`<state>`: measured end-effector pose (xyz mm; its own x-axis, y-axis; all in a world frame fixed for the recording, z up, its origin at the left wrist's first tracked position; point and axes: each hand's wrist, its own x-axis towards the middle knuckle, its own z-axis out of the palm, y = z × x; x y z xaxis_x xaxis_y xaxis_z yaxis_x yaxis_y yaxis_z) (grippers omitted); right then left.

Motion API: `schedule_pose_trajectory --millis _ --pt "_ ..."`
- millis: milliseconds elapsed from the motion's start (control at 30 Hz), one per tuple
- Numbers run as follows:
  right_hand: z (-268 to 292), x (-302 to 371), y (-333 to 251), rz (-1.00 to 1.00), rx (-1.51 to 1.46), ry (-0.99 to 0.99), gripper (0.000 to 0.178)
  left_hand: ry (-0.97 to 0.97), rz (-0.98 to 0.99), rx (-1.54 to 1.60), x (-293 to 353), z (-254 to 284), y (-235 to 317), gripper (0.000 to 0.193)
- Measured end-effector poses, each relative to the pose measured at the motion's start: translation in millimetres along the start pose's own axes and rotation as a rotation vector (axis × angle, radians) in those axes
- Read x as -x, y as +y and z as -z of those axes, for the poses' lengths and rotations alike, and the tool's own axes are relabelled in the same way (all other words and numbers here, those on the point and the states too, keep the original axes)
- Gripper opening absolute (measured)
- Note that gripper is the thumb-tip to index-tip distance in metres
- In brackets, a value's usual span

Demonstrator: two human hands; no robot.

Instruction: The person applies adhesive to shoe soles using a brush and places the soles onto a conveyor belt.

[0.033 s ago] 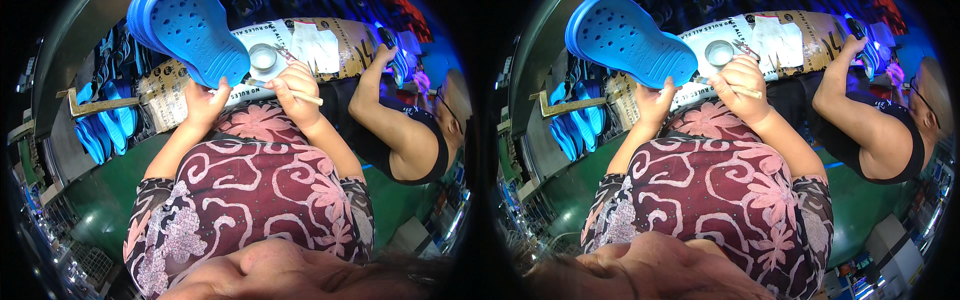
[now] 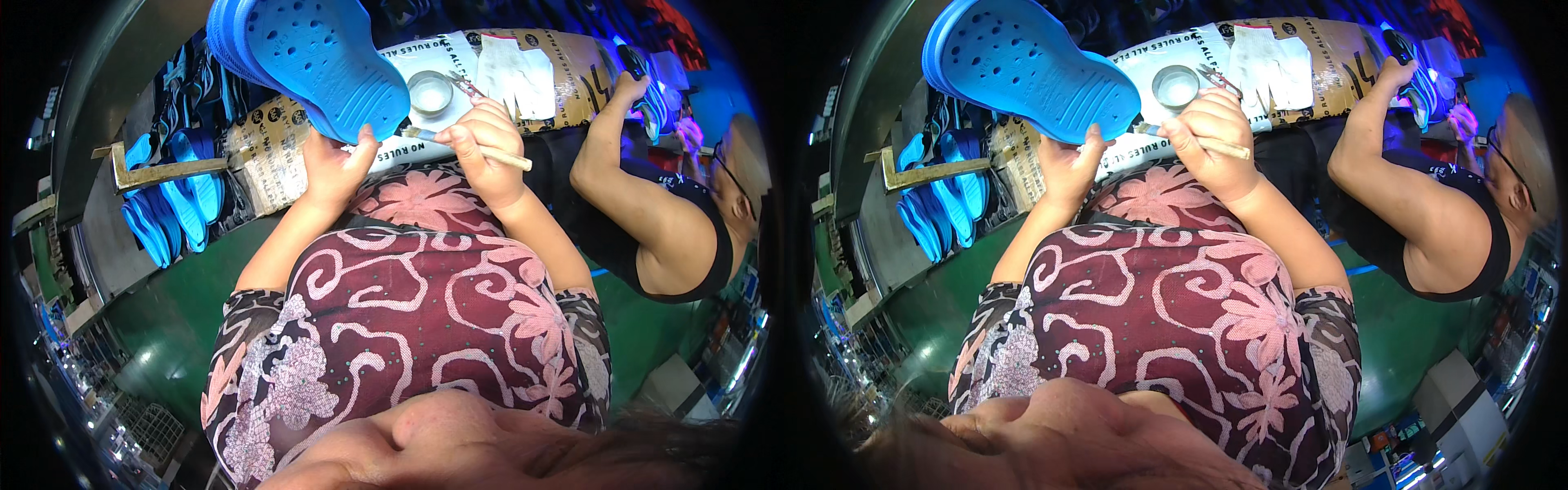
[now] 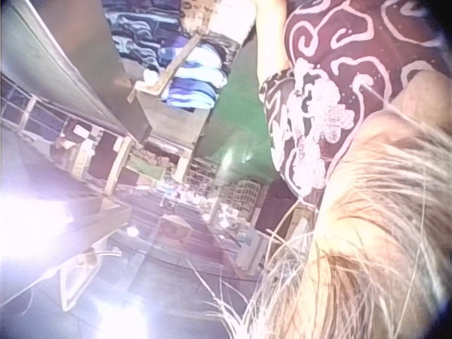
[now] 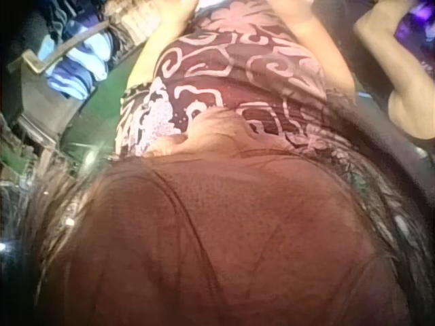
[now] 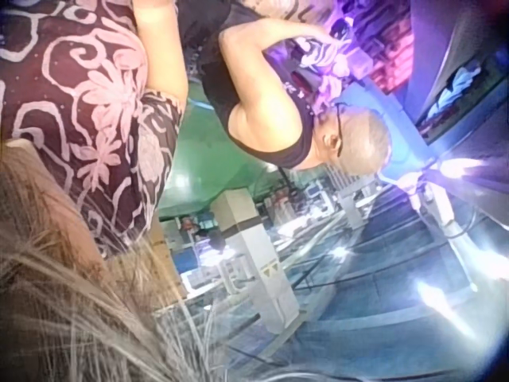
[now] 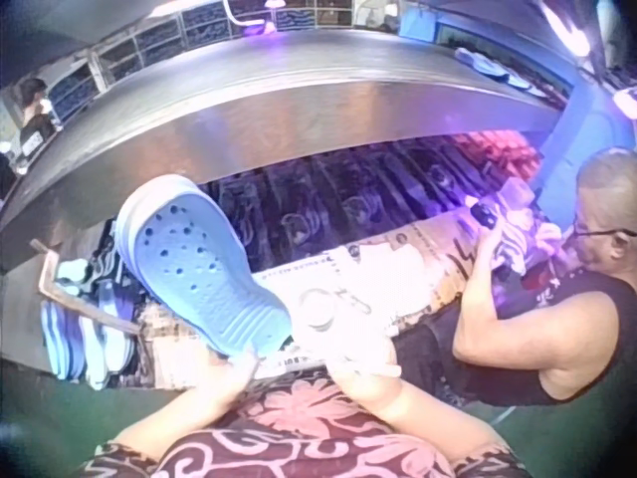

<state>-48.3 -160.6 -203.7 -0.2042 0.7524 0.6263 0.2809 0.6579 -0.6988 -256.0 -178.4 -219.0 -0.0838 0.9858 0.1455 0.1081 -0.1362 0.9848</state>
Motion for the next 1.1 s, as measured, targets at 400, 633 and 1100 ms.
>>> schedule_pose_trajectory --millis 400,633,1100 --pt "0 1 -9 -0.049 -0.065 -0.032 0.027 0.031 -0.105 -0.022 0 2 -3 0.028" --pt "-6 -2 -4 0.006 0.027 -0.050 0.024 0.014 -0.167 -0.158 -4 5 -5 0.023" --pt "26 15 -5 -0.292 -0.123 0.213 0.031 -0.091 -0.173 -0.065 -37 17 76 0.031"
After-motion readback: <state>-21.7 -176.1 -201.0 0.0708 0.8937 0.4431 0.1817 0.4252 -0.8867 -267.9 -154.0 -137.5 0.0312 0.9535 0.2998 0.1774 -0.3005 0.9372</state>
